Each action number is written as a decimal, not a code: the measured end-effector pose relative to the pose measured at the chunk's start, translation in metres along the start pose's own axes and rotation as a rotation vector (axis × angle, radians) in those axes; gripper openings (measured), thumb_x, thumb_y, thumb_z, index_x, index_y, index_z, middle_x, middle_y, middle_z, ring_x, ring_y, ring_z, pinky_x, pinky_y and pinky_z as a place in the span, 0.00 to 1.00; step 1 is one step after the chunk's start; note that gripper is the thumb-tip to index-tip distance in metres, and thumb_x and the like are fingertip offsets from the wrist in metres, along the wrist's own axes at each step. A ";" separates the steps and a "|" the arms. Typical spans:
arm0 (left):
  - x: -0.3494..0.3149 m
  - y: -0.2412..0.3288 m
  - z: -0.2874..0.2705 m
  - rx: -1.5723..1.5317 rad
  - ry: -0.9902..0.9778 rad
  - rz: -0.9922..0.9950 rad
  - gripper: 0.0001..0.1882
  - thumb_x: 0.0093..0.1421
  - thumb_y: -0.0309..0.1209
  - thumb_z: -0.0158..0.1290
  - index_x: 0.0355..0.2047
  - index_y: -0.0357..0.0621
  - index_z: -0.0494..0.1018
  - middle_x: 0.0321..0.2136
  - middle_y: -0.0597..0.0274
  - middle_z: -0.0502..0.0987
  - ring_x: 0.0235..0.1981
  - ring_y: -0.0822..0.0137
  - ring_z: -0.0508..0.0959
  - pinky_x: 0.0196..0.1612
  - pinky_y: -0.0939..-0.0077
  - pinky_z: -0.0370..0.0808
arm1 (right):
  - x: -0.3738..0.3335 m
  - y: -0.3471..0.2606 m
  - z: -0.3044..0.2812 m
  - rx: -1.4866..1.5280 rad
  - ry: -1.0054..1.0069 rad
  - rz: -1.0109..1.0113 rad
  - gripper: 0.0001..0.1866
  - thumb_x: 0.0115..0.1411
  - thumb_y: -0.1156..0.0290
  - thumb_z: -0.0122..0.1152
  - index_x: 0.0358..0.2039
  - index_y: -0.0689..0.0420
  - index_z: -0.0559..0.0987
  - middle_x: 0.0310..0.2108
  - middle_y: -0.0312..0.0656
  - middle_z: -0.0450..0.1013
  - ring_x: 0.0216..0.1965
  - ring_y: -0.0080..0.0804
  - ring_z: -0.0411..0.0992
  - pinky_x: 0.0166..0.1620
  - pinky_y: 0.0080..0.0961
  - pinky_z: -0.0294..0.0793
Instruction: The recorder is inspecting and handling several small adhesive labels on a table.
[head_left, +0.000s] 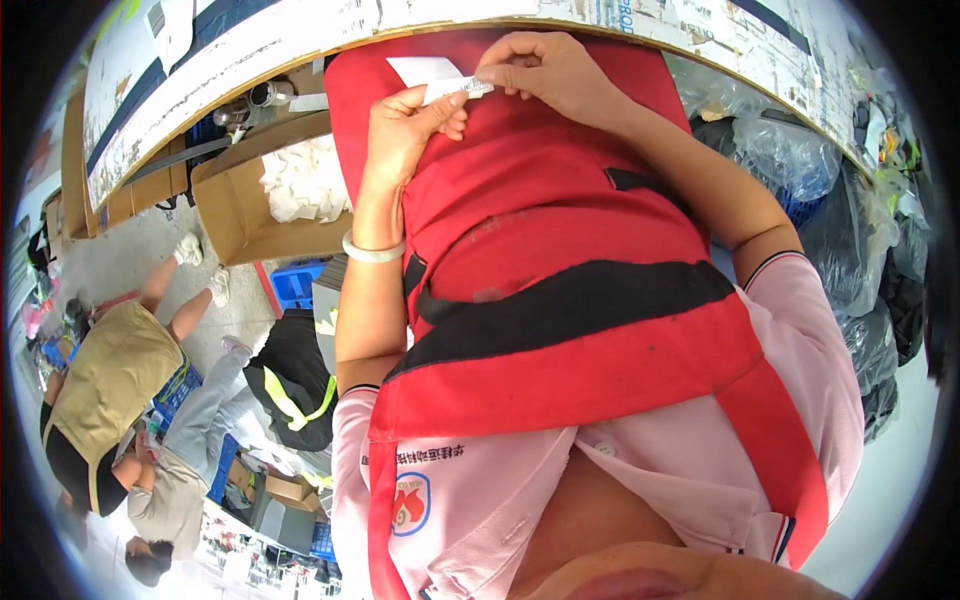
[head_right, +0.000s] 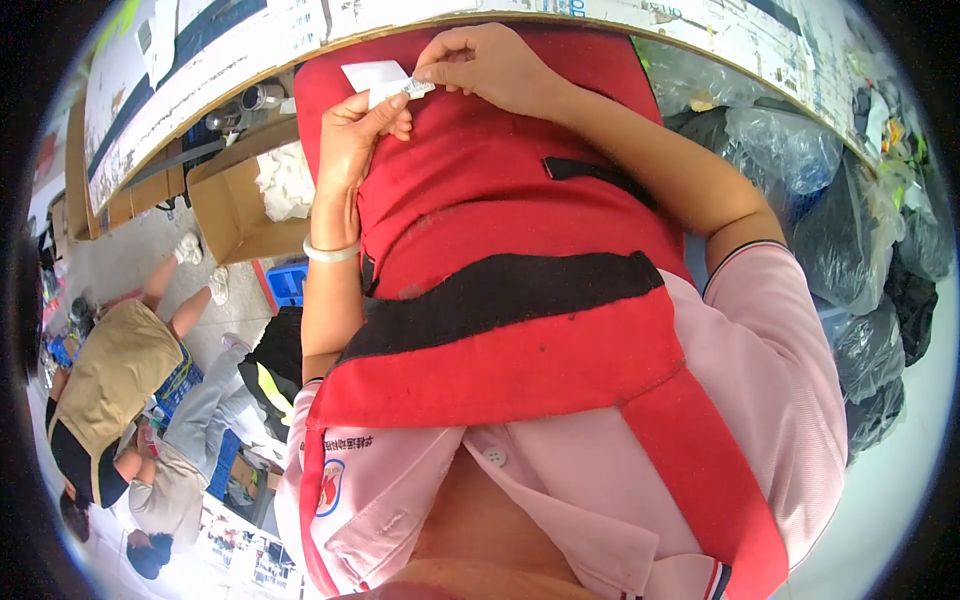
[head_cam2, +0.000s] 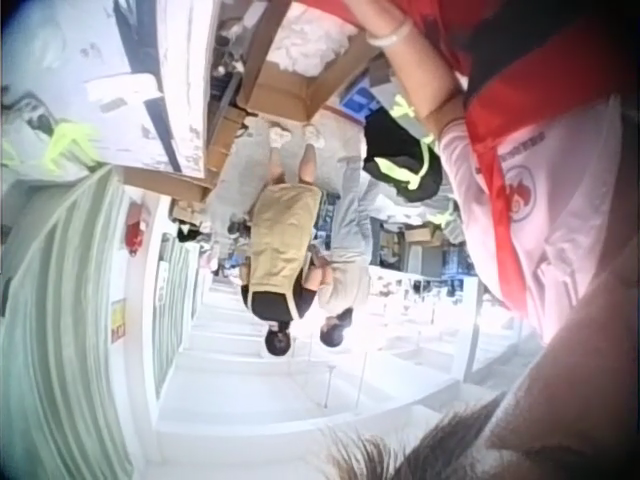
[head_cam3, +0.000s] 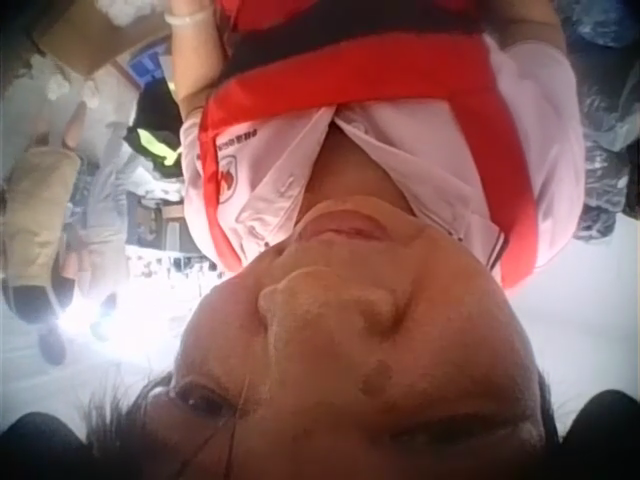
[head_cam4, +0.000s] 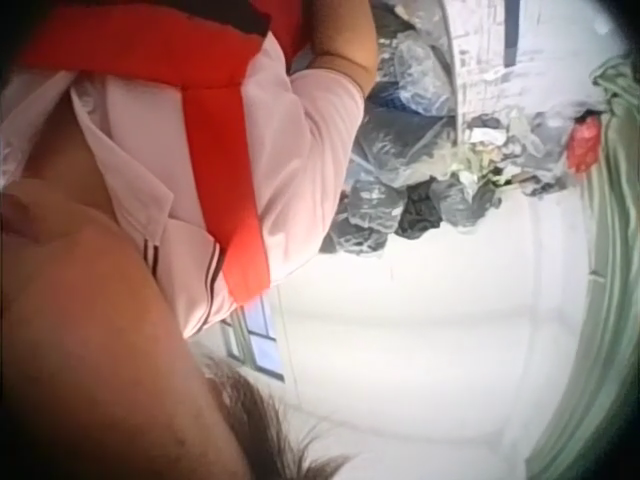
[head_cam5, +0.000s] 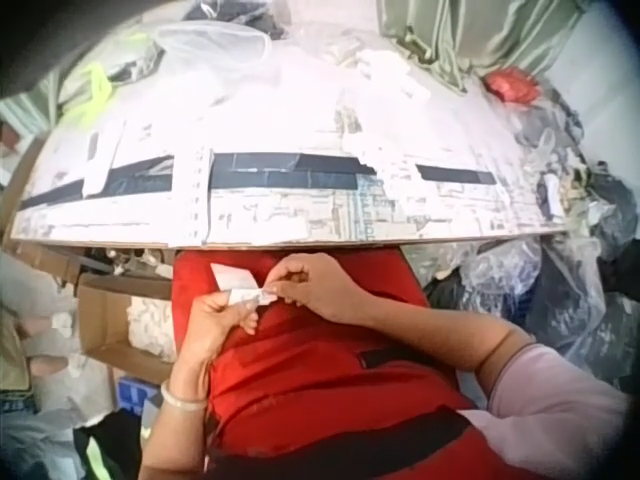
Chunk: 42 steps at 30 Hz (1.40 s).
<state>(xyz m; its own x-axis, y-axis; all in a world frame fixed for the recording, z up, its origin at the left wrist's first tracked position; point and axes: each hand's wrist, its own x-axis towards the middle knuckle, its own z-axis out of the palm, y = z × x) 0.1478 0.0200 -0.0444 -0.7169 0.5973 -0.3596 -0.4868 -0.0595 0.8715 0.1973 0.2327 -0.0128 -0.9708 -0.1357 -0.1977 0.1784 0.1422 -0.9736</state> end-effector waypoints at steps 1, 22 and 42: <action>0.000 -0.001 0.001 0.022 -0.005 0.010 0.08 0.59 0.28 0.56 0.33 0.33 0.78 0.23 0.59 0.78 0.23 0.72 0.77 0.28 0.80 0.76 | 0.000 0.001 0.000 -0.004 0.000 -0.003 0.09 0.60 0.68 0.58 0.35 0.60 0.79 0.26 0.32 0.72 0.28 0.16 0.68 0.30 0.14 0.68; 0.001 0.007 0.000 -0.116 0.015 -0.013 0.19 0.65 0.37 0.48 0.37 0.28 0.77 0.30 0.53 0.79 0.28 0.69 0.79 0.34 0.80 0.77 | 0.045 -0.034 -0.051 -0.012 0.245 0.140 0.09 0.58 0.73 0.58 0.29 0.67 0.77 0.21 0.43 0.75 0.19 0.25 0.73 0.20 0.17 0.72; 0.001 0.007 0.001 -0.129 0.017 -0.020 0.17 0.64 0.36 0.51 0.36 0.29 0.77 0.30 0.55 0.79 0.28 0.70 0.79 0.34 0.80 0.77 | 0.047 -0.030 -0.049 -0.014 0.256 0.126 0.10 0.57 0.72 0.59 0.27 0.68 0.78 0.20 0.43 0.74 0.17 0.25 0.72 0.19 0.17 0.72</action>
<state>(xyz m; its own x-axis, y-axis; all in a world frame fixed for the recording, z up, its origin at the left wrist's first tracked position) 0.1440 0.0214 -0.0386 -0.7141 0.5858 -0.3834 -0.5606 -0.1504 0.8143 0.1381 0.2703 0.0126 -0.9504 0.1359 -0.2797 0.2993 0.1557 -0.9414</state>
